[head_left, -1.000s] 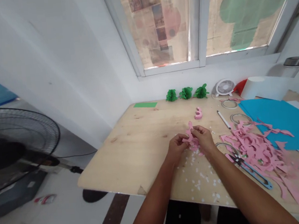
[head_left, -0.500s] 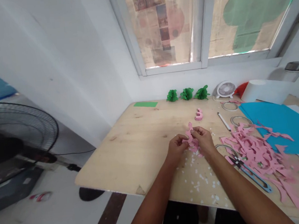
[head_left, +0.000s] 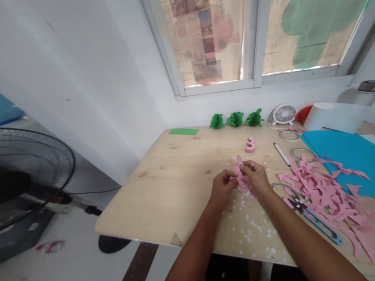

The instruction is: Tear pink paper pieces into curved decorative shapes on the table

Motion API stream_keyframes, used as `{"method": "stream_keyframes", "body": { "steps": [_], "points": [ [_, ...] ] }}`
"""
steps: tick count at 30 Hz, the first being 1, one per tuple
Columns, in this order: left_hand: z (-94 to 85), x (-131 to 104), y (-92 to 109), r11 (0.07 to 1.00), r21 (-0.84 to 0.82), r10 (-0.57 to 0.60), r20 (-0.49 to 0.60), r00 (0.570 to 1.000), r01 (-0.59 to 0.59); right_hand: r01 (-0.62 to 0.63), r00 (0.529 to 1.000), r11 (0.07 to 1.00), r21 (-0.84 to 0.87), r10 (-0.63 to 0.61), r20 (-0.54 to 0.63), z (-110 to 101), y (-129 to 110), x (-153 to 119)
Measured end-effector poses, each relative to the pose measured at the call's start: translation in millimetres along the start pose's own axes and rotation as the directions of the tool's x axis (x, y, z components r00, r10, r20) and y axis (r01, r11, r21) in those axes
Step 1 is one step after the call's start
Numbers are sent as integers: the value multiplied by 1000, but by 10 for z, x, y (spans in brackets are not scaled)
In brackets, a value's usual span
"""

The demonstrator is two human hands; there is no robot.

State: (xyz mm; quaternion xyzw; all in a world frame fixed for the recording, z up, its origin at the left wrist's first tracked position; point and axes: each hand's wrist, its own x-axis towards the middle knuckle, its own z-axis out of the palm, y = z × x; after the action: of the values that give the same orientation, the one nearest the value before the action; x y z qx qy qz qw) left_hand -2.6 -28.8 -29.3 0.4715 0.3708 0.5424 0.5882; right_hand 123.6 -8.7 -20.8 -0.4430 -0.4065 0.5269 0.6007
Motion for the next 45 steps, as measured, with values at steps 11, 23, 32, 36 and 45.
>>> {"method": "stream_keyframes", "body": {
  "steps": [11, 23, 32, 36, 45],
  "points": [
    [9, -37, 55, 999, 19, -45, 14, 999, 45, -99, 995, 990, 96, 96, 31, -8, -48, -8],
    [-33, 102, 220, 993, -24, -119, -157, 980, 117, -4, 999, 999, -34, 6, 52, -14, -20, 4],
    [63, 263, 272, 972, -41, -234, -41, 971, 233, -78, 990, 997, 12, 76, 121, 18, 19, -7],
    [36, 286, 223, 970, -51, -240, -17, 971, 239, -84, 988, 996, 38, 78, 131, 4, 74, 16],
    [60, 271, 80, 981, -27, -194, -128, 973, 192, -40, 994, 999, -31, 43, 105, 27, 100, 6]
  ]
}}
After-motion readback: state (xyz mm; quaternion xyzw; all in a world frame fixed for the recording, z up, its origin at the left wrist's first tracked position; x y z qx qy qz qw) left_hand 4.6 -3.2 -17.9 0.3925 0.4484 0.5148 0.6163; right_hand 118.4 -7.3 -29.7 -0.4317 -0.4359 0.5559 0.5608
